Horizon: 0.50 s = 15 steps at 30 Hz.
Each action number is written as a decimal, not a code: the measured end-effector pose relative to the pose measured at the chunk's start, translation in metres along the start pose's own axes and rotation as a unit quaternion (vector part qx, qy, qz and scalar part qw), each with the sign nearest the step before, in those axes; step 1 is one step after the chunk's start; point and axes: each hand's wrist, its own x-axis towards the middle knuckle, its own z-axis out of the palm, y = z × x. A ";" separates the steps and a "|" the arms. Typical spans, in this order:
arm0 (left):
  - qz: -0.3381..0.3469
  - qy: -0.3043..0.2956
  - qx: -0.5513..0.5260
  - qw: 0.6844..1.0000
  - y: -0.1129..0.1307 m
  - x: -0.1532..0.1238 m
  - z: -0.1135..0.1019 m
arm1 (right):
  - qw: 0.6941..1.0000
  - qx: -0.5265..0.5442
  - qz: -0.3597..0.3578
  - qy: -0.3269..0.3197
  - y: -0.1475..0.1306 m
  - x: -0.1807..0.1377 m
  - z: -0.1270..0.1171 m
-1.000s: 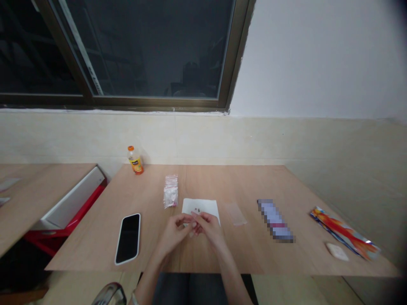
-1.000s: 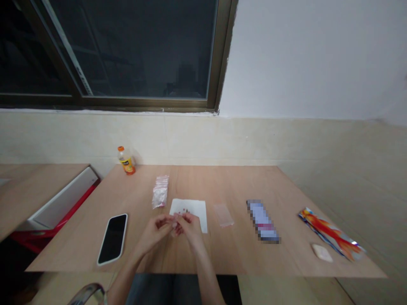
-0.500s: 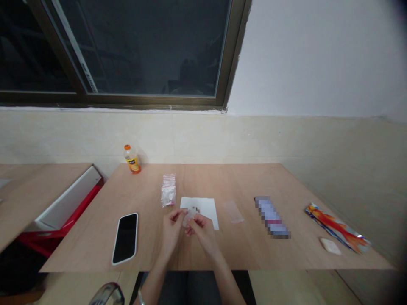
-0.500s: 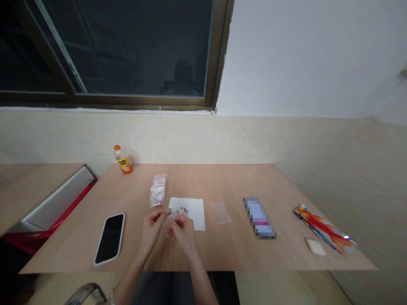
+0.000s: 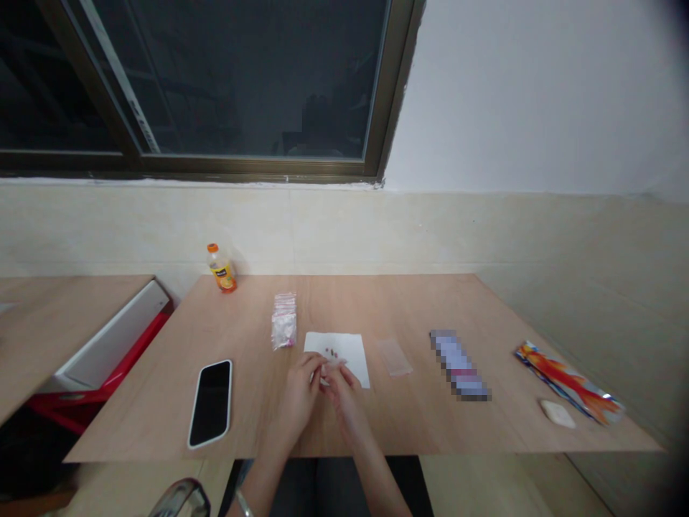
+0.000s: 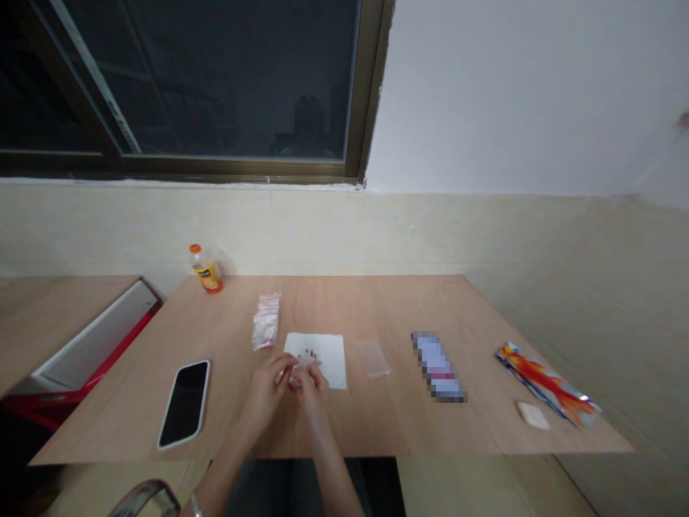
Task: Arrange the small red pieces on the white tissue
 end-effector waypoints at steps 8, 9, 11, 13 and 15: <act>0.009 -0.017 0.046 0.999 -0.003 -0.001 0.004 | 0.990 0.136 0.031 0.010 -0.011 0.002 0.005; 0.015 -0.018 0.049 0.999 -0.003 -0.001 0.004 | 0.987 0.153 0.040 0.006 -0.015 0.004 0.004; 0.029 -0.024 0.047 0.998 0.001 -0.003 0.004 | 0.983 0.168 0.073 -0.017 -0.023 0.008 0.001; 0.046 -0.028 0.043 0.998 0.005 -0.004 0.005 | 0.979 0.165 0.109 -0.044 -0.028 0.014 -0.003; 0.063 -0.012 0.047 0.997 0.009 -0.005 0.008 | 0.977 0.159 0.126 -0.069 -0.031 0.019 -0.004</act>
